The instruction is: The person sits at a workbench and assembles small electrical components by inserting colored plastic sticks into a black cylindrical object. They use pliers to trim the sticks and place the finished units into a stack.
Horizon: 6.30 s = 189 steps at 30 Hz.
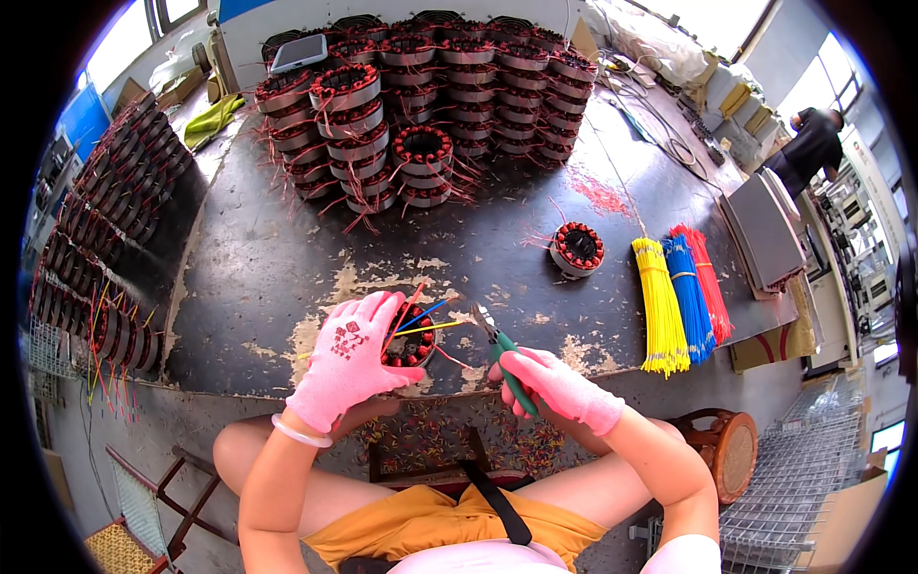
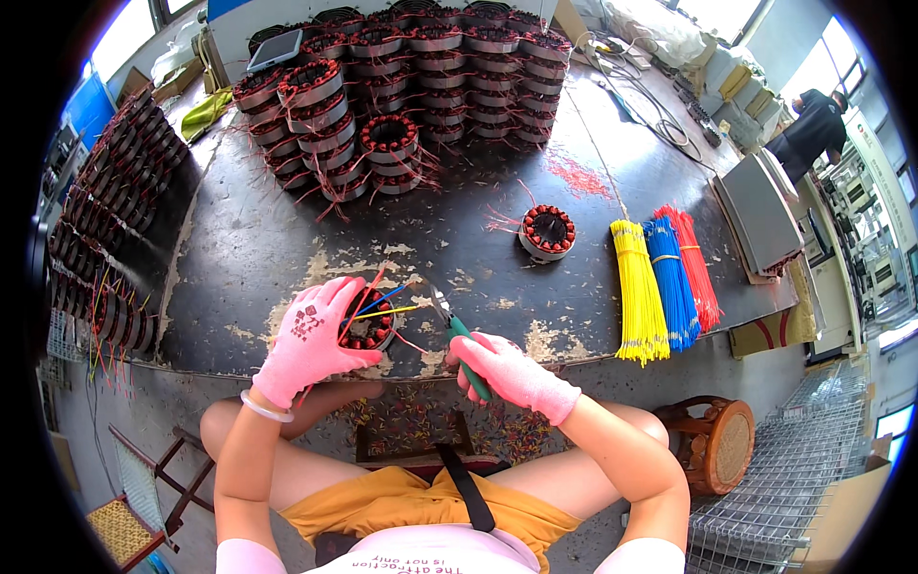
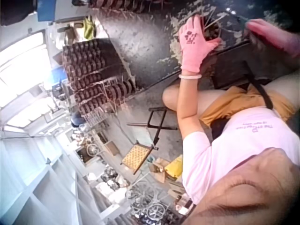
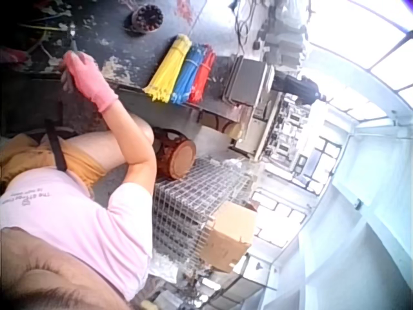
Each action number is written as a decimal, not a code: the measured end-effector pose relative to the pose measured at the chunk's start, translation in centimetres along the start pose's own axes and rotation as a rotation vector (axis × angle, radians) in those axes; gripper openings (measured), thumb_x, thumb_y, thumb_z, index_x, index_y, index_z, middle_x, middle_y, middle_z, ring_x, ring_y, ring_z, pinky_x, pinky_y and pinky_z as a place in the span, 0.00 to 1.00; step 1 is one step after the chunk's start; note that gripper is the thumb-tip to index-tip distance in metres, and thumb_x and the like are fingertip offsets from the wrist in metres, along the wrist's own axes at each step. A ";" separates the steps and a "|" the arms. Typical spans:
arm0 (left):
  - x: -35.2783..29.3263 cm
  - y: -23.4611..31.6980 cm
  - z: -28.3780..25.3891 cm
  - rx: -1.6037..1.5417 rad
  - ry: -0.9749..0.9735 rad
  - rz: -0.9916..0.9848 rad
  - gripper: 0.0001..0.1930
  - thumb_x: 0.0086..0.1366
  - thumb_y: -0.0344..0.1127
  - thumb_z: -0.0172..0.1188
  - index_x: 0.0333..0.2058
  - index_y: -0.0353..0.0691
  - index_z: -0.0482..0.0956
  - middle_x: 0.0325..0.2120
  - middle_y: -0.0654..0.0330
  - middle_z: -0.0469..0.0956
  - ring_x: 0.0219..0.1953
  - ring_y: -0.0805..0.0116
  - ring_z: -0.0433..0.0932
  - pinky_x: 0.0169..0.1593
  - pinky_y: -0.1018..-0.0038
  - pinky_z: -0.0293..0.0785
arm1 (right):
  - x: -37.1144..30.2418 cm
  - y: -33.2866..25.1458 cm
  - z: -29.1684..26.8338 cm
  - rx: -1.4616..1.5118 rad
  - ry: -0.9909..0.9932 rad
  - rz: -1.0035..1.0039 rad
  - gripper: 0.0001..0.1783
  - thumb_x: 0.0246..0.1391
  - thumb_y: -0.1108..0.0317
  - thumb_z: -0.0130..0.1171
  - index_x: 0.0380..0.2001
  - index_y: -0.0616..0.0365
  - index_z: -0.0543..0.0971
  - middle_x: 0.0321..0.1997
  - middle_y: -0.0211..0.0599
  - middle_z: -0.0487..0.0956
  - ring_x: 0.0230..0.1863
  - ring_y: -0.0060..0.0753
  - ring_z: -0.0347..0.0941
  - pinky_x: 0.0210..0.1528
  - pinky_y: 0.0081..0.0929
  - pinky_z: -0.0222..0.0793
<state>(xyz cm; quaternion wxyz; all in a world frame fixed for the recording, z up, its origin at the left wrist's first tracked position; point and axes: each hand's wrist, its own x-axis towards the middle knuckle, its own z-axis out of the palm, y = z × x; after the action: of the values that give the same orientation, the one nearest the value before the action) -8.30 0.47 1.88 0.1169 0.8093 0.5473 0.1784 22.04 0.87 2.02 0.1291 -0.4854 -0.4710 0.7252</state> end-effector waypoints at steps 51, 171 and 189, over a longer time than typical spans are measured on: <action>-12.7 -11.1 -6.1 0.226 0.212 -0.579 0.47 0.42 0.51 0.78 0.58 0.31 0.71 0.53 0.46 0.76 0.51 0.46 0.78 0.55 0.57 0.74 | 17.1 -11.9 16.3 -1.323 0.437 -0.497 0.37 0.52 0.35 0.59 0.48 0.60 0.78 0.51 0.52 0.79 0.56 0.51 0.76 0.56 0.46 0.73; -6.7 -1.4 -6.8 0.220 0.398 0.007 0.28 0.53 0.29 0.68 0.55 0.33 0.77 0.57 0.48 0.74 0.61 0.45 0.71 0.67 0.55 0.66 | 5.0 -0.1 -17.1 -1.525 0.920 -0.904 0.16 0.46 0.61 0.71 0.39 0.53 0.83 0.59 0.36 0.78 0.65 0.42 0.70 0.71 0.47 0.59; -5.4 -0.2 7.1 0.229 0.339 0.307 0.34 0.56 0.50 0.71 0.58 0.41 0.73 0.58 0.55 0.69 0.63 0.47 0.70 0.69 0.39 0.58 | 2.7 3.6 -2.2 -1.139 0.086 -1.074 0.38 0.69 0.46 0.49 0.73 0.57 0.61 0.78 0.48 0.60 0.79 0.50 0.52 0.80 0.50 0.44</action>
<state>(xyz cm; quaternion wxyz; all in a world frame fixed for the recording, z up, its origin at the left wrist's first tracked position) -7.32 -4.43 -5.50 -0.0976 0.8494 0.4463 0.2642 23.47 1.98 -2.65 0.2116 -0.2099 -0.9353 0.1908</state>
